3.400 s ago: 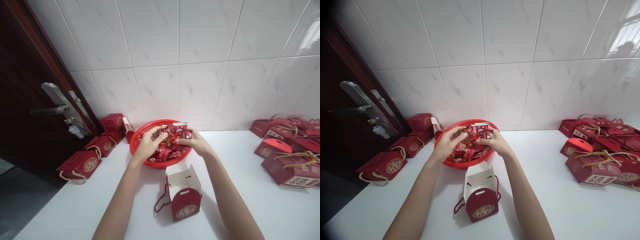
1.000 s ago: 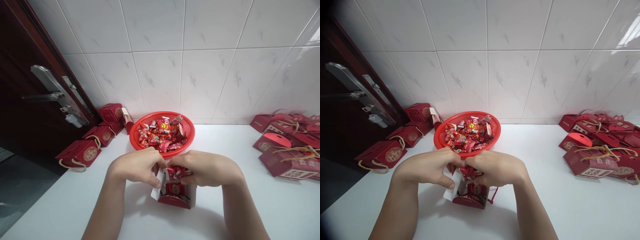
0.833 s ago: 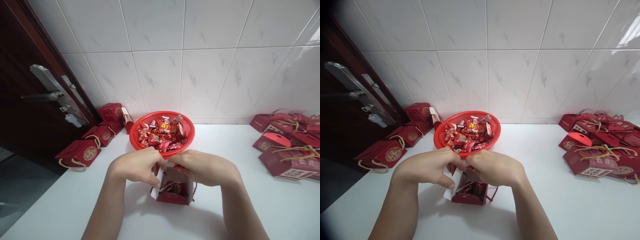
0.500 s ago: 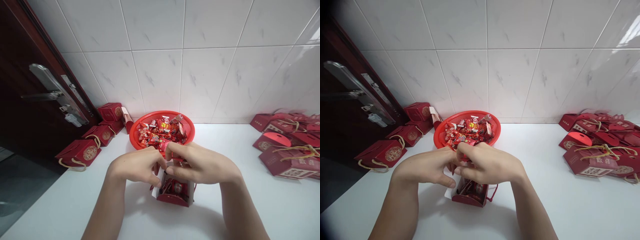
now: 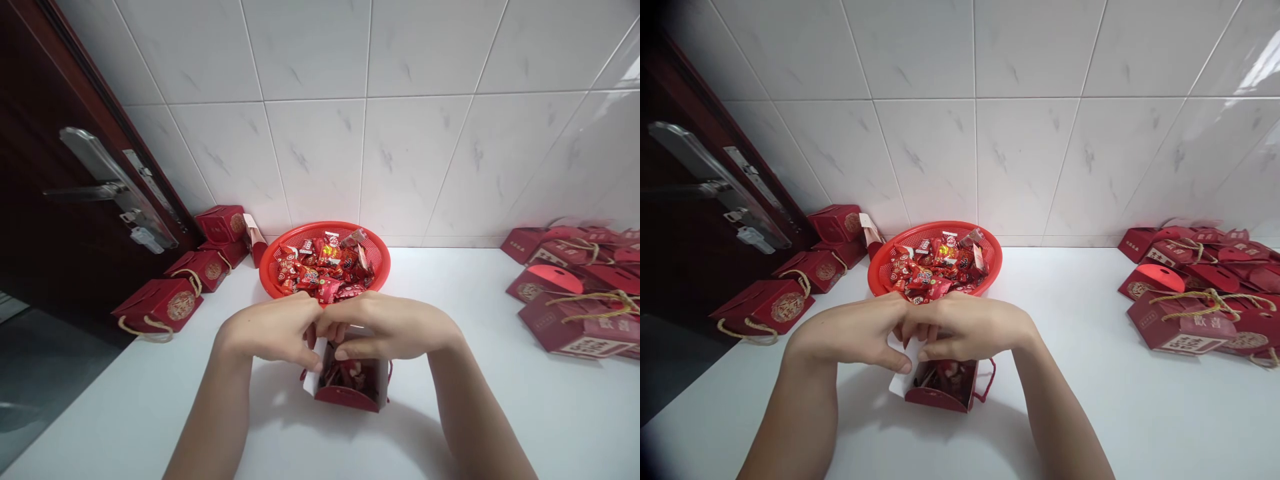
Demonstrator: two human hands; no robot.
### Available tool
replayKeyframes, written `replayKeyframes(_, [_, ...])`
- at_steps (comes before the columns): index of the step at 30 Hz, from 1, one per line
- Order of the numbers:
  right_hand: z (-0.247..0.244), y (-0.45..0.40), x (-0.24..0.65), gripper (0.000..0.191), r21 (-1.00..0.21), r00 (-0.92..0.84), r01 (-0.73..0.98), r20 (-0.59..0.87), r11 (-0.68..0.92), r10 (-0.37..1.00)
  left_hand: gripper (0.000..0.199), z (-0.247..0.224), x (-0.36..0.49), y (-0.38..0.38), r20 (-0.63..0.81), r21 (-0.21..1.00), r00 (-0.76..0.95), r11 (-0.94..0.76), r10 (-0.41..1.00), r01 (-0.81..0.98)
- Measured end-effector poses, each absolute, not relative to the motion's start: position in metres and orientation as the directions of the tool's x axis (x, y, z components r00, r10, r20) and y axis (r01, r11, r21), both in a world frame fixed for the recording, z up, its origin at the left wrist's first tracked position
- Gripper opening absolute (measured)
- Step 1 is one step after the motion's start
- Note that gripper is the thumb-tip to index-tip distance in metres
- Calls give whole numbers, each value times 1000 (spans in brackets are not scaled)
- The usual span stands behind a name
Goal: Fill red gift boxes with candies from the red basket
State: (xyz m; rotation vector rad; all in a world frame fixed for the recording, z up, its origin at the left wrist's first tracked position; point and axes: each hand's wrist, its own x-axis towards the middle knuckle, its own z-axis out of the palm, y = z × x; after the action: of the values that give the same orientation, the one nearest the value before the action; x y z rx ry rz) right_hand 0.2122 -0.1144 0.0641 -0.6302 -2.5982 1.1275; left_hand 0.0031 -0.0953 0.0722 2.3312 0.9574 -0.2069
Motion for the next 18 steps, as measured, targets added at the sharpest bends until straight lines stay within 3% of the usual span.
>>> replayKeyframes(8, [64, -127, 209, 26, -608, -879, 441, -143, 660, 455, 23, 74, 4, -98, -396, 404, 707, -580, 585, 707])
replayKeyframes(13, [56, -139, 194, 24, -416, -801, 598, -284, 686, 526, 24, 76, 4, -99, -402, 383, 703, -590, 587, 711])
replayKeyframes(18, [41, -138, 176, 14, -238, -722, 656, -474, 716, 504, 22, 74, 2, -98, -364, 399, 752, -638, 549, 659])
